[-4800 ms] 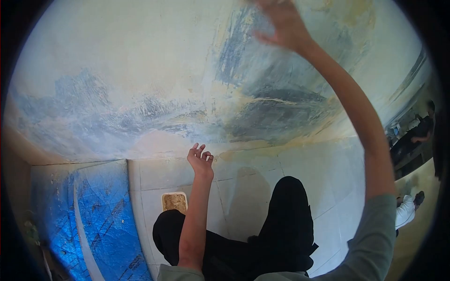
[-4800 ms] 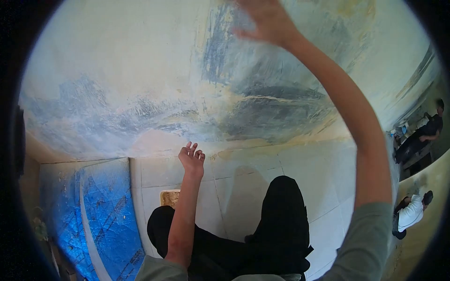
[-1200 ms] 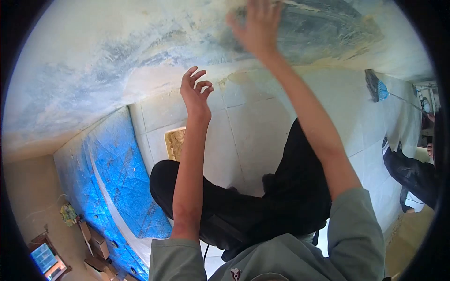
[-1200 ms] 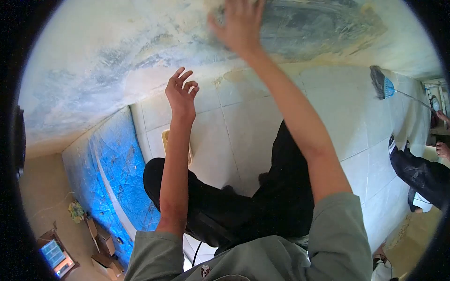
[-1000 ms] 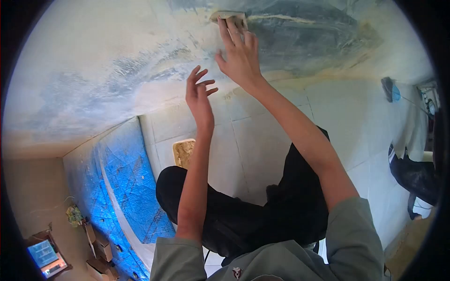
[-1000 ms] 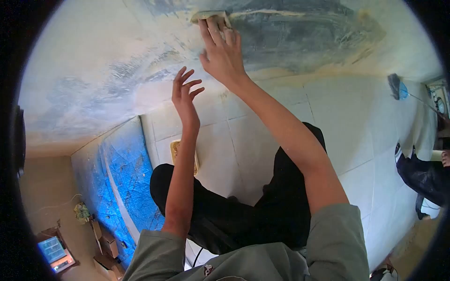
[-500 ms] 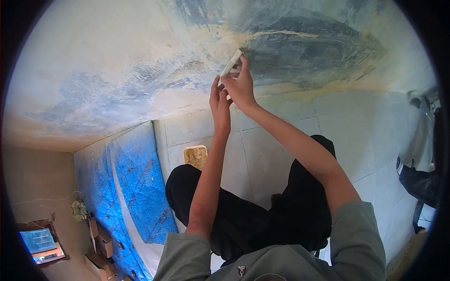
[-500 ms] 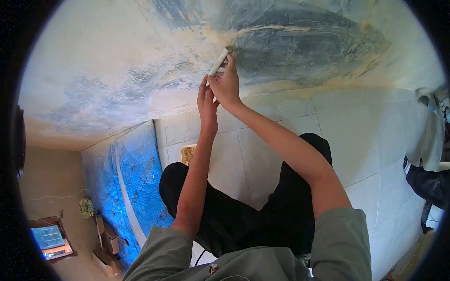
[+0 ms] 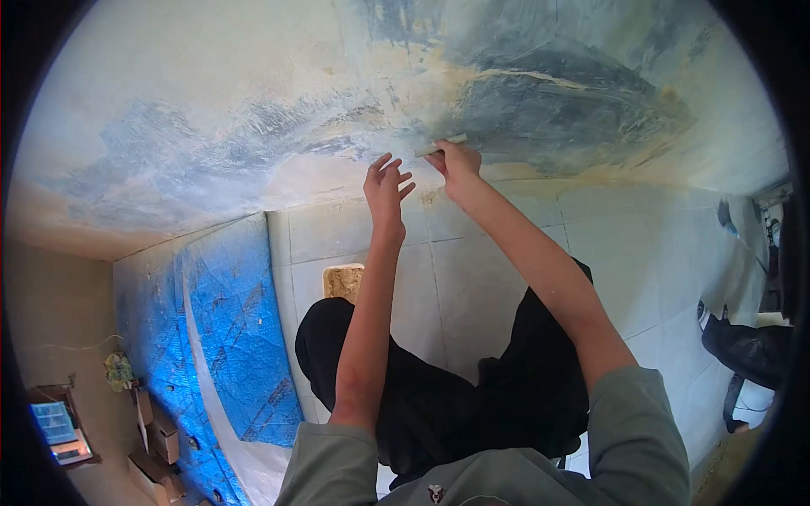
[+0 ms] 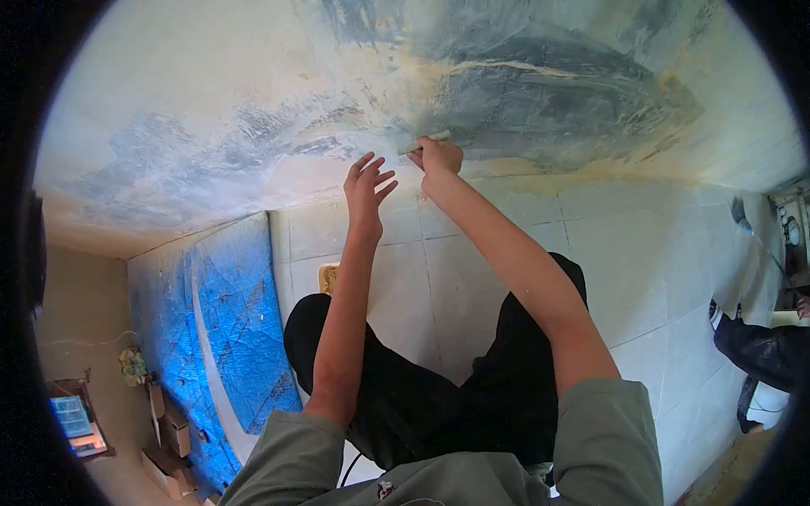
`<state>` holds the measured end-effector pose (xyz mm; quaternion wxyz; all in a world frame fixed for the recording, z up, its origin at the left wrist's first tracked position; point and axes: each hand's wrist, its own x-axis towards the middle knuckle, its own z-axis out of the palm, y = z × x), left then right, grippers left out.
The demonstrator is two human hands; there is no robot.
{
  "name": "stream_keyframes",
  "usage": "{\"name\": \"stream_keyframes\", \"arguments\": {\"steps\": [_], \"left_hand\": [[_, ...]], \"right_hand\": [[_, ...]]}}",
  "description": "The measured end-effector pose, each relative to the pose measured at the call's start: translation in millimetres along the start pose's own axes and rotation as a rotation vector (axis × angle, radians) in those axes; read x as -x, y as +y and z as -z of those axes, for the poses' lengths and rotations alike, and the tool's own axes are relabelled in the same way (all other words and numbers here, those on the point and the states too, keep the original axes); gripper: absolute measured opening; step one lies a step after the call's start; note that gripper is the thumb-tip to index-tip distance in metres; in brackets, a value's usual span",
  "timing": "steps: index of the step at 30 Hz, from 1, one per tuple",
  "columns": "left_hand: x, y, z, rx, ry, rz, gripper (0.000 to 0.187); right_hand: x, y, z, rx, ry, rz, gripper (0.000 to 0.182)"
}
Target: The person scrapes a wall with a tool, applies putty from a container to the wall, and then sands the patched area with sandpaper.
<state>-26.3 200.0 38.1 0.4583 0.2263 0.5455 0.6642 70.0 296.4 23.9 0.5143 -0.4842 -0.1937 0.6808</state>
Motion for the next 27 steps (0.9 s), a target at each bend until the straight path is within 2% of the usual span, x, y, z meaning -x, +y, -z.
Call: {"name": "stream_keyframes", "arguments": {"steps": [4,6,7,9,13,15,16,18,19,21,22,24,26,27], "left_hand": [[4,10,12,0.041,0.023,0.065,0.049],[4,11,17,0.08,0.019,0.078,0.05],[4,11,20,0.083,0.017,0.08,0.05],[2,8,26,0.09,-0.008,0.093,0.051],[1,7,40,0.116,-0.017,0.111,0.049],[3,14,40,0.159,-0.01,0.132,0.049],[4,16,39,0.195,-0.005,0.157,0.048],[6,14,36,0.211,-0.016,0.165,0.048],[4,15,37,0.224,-0.018,0.167,0.049],[4,16,39,0.227,-0.023,0.152,0.049],[5,16,39,0.219,-0.04,0.145,0.049],[9,12,40,0.221,-0.034,0.142,0.049],[7,16,40,0.208,-0.033,0.151,0.05],[8,17,40,0.21,-0.026,0.167,0.051]], "right_hand": [[-18,-2,-17,-0.085,0.127,-0.066,0.019],[-16,-11,-35,-0.318,0.245,-0.036,0.02],[-10,-19,-38,-0.317,0.247,-0.033,0.02],[0,-35,-40,-0.391,-0.013,-0.019,0.02],[-1,-35,-35,-0.306,-0.03,0.043,0.027],[-3,-17,-32,-0.198,0.195,0.097,0.026],[-9,-13,-27,-0.197,0.194,0.102,0.026],[-20,-12,-16,-0.296,0.333,-0.012,0.017],[-22,-19,-21,-0.294,0.323,-0.009,0.017],[-15,-37,-29,-0.425,-0.087,-0.004,0.027],[-7,-48,-32,-0.419,-0.079,-0.009,0.027],[9,-67,-35,-0.264,-0.251,0.095,0.03],[-15,-37,-15,-0.239,-0.217,0.111,0.026],[-48,-8,5,-0.216,-0.062,0.042,0.023]]}}
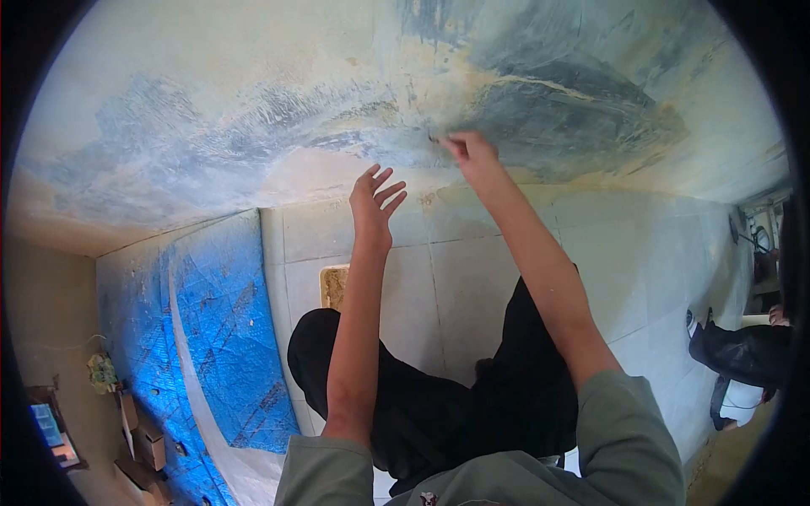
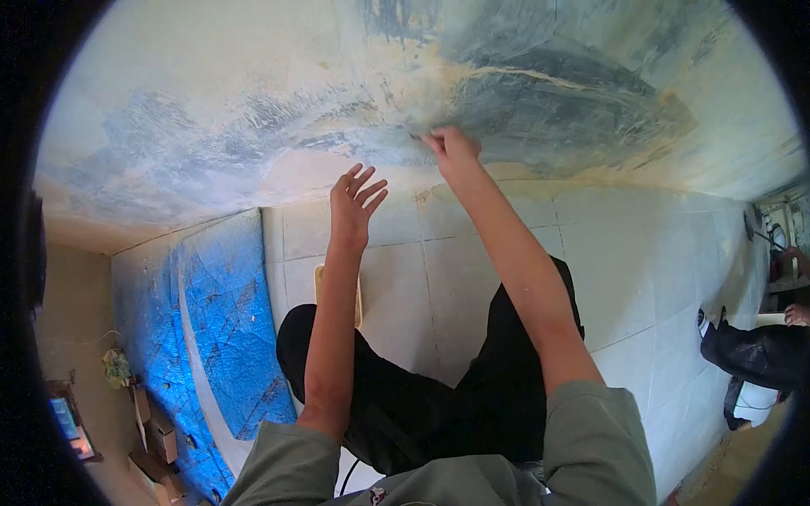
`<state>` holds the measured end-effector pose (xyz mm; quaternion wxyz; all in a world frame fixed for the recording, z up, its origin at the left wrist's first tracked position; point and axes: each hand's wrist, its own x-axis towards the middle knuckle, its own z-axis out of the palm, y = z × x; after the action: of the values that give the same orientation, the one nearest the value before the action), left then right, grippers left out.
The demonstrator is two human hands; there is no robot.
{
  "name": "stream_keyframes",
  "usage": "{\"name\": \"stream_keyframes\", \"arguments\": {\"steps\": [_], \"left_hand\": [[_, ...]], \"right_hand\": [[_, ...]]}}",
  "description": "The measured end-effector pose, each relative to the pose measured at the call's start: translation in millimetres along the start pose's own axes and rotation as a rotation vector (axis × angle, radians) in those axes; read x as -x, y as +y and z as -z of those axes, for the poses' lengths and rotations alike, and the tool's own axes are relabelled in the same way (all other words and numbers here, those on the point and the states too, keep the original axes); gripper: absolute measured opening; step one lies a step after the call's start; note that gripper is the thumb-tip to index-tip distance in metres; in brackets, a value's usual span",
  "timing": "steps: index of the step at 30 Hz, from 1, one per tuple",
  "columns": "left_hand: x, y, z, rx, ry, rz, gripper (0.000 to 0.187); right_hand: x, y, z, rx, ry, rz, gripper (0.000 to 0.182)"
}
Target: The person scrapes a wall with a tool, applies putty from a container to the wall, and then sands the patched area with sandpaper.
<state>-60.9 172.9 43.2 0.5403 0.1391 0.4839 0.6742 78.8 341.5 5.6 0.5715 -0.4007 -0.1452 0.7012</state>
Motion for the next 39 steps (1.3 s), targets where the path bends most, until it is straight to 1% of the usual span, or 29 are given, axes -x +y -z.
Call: {"name": "stream_keyframes", "arguments": {"steps": [1,2,3,4,6,8,10,11,13,14,16,18,19,21,25,27,28,30,31,33,34,35,37,38,39], "left_hand": [[2,1,-1,0.001,-0.001,-0.006,0.051],[3,2,-2,0.0,0.003,0.006,0.051],[3,5,-3,-0.001,0.008,0.015,0.052],[2,7,-3,0.004,0.014,0.011,0.052],[3,7,-4,0.016,0.002,-0.007,0.052],[6,8,-9,0.016,0.002,-0.007,0.051],[6,6,-11,0.01,-0.004,-0.016,0.051],[7,4,-12,0.013,-0.023,-0.015,0.051],[6,5,-14,0.017,-0.04,-0.023,0.051],[6,5,-15,0.006,-0.036,-0.01,0.051],[6,3,-17,-0.004,-0.032,0.006,0.051],[6,3,-17,-0.021,-0.042,0.002,0.051],[6,3,-17,-0.025,-0.044,0.0,0.051],[6,3,-19,0.007,-0.025,0.003,0.051],[6,-1,-20,0.027,-0.039,0.01,0.051],[7,-1,-22,0.057,-0.027,-0.016,0.054],[7,0,-22,0.062,-0.024,-0.009,0.054],[6,2,-25,0.059,-0.028,-0.029,0.054],[6,2,-26,0.062,-0.033,-0.026,0.054],[7,1,-30,0.097,-0.035,-0.018,0.053],[7,2,-32,0.1,-0.041,-0.013,0.053],[8,3,-33,0.095,-0.049,0.01,0.053],[9,3,-35,0.075,-0.058,0.041,0.053],[10,2,-36,0.072,-0.067,0.037,0.054],[10,2,-36,0.071,-0.077,0.031,0.054]], "right_hand": [[5,3,-1,0.026,0.165,-0.05,0.02],[6,0,-5,0.025,0.16,-0.048,0.02],[4,-3,-10,-0.014,0.21,-0.023,0.015],[22,-13,-26,-0.048,0.26,-0.002,0.011],[67,-43,-53,0.147,-0.031,0.202,0.006],[106,-72,-80,0.34,-0.307,0.754,0.01],[114,-95,-84,0.908,-0.115,1.664,0.027],[110,-99,-78,0.91,-0.127,1.661,0.027],[96,-99,-64,1.28,-0.094,2.045,0.035],[87,-91,-58,1.279,-0.098,2.046,0.035],[64,-68,-36,1.752,-0.088,1.981,0.042],[52,-38,-14,1.96,-0.225,1.811,0.045],[50,-20,-1,1.957,-0.221,1.81,0.045],[49,10,18,2.173,-0.644,1.727,0.051],[25,-3,28,2.076,-0.59,1.71,0.052],[23,-24,14,2.088,-0.19,1.672,0.057],[26,-27,11,2.096,-0.195,1.667,0.057],[31,-30,7,1.94,-0.204,1.677,0.064],[29,-29,12,1.946,-0.199,1.677,0.064],[24,-26,30,2.244,-0.654,1.641,0.069],[22,-25,35,2.201,-0.791,1.597,0.064],[12,-31,39,2.21,-0.787,1.588,0.064],[-9,-43,44,2.28,-0.486,1.723,0.06],[4,-53,31,2.201,-0.226,1.842,0.058],[7,-54,28,2.203,-0.221,1.831,0.058]]}}
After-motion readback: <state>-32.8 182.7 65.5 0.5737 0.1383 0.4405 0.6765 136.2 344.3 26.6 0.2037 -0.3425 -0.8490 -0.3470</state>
